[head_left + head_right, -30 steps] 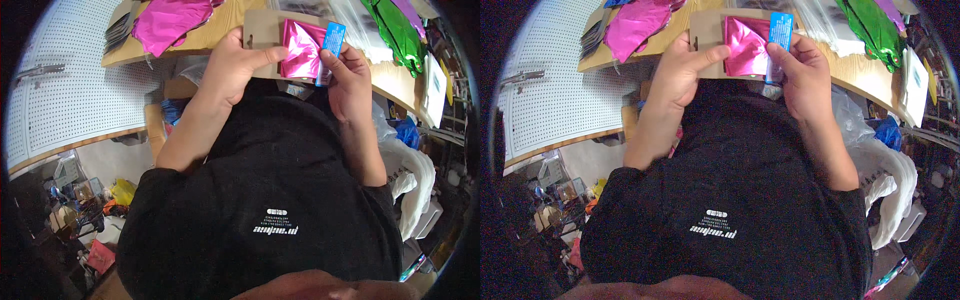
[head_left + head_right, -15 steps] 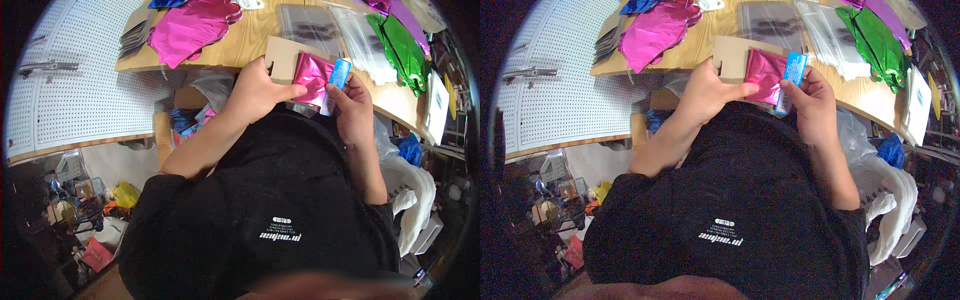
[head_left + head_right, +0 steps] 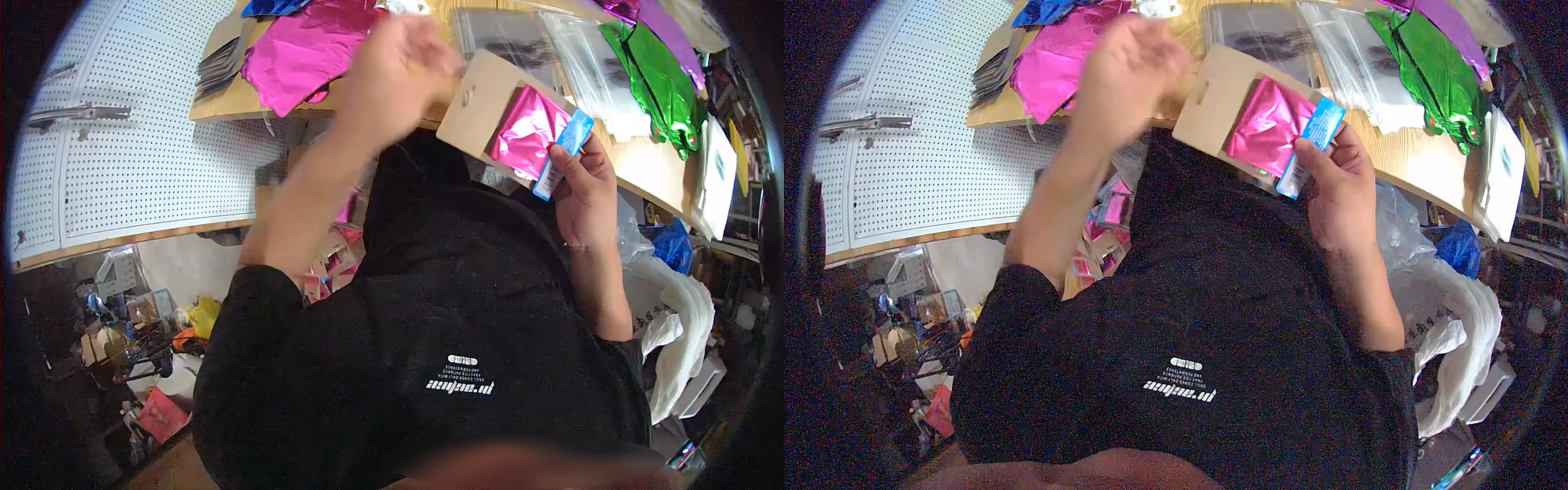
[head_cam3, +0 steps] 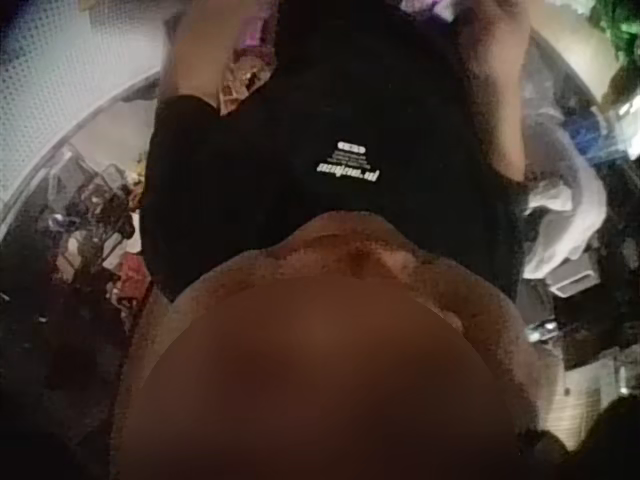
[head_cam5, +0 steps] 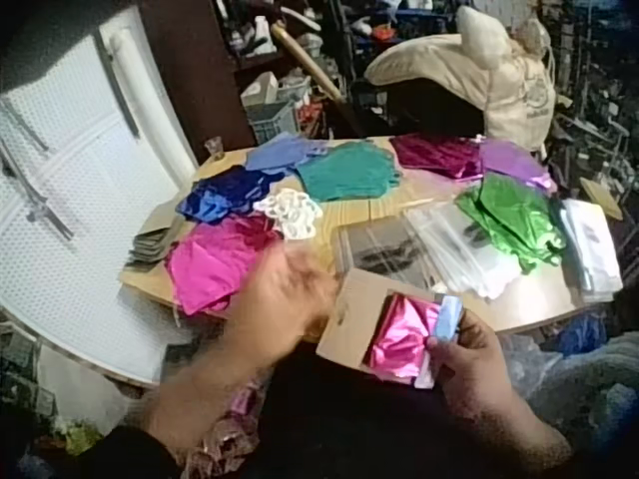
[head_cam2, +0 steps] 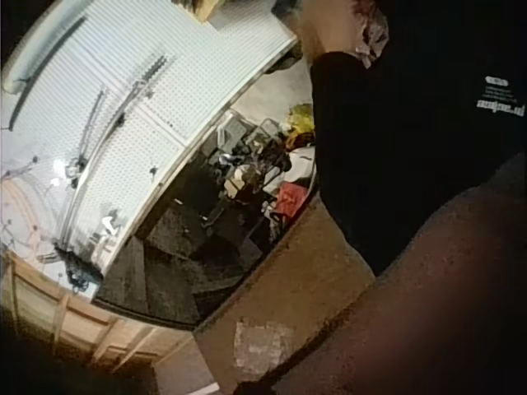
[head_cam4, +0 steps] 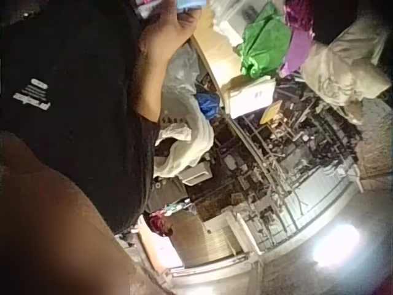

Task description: Folding colorful metallic sheets and inserting them into clear plastic sleeves for retail packaging.

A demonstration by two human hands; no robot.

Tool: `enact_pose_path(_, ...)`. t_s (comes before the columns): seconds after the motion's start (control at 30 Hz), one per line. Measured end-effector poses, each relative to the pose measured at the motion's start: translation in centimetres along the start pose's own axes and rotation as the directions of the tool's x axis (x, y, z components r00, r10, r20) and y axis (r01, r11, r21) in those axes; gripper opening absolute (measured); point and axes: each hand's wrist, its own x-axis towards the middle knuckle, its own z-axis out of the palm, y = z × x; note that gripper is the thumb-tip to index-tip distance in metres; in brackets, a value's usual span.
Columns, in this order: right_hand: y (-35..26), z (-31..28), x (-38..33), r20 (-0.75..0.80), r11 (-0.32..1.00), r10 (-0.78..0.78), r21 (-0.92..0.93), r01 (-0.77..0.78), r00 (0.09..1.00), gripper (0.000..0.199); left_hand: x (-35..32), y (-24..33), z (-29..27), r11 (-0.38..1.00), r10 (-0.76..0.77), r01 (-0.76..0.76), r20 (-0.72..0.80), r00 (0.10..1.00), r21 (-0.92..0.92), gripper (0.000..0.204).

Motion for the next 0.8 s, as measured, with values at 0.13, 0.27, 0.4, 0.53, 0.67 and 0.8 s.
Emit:
enact_pose_path(0.13, 0.9, -0.8, 0.1, -0.109, 0.997, -0.058, -0.047, 0.054, 0.992, 0.033, 6.1, 2.6, -4.4, 0.901, 0.233, -0.237, 0.056, 0.971, 0.363, 0.022)
enact_pose_path(0.27, 0.8, 0.0, -0.3, -0.112, 0.998, -0.058, -0.042, 0.054, 0.992, 0.032, 10.3, -0.9, -6.1, 0.646, 0.219, -0.312, 0.223, 0.95, 0.696, 0.02)
enact_pose_path(0.4, 0.9, -0.2, -0.6, -0.112, 0.995, -0.052, -0.085, 0.043, 0.992, 0.032, 10.4, -0.1, -5.3, 0.558, 0.161, -0.35, 0.316, 0.935, 0.752, 0.019)
enact_pose_path(0.53, 0.9, 0.3, -0.5, -0.124, 0.998, -0.054, -0.028, 0.051, 0.991, 0.031, 10.1, 0.7, -5.0, 0.596, 0.229, -0.317, 0.223, 0.948, 0.738, 0.019)
enact_pose_path(0.67, 1.1, -0.1, -0.4, -0.104, 0.996, -0.046, -0.075, 0.038, 0.993, 0.031, 10.2, 0.1, -6.4, 0.658, 0.341, -0.302, 0.085, 0.936, 0.69, 0.018)
enact_pose_path(0.8, 1.3, -0.2, -0.4, -0.119, 0.997, -0.052, -0.063, 0.045, 0.992, 0.031, 7.7, 3.8, -4.9, 0.662, 0.357, -0.276, 0.031, 0.933, 0.697, 0.017)
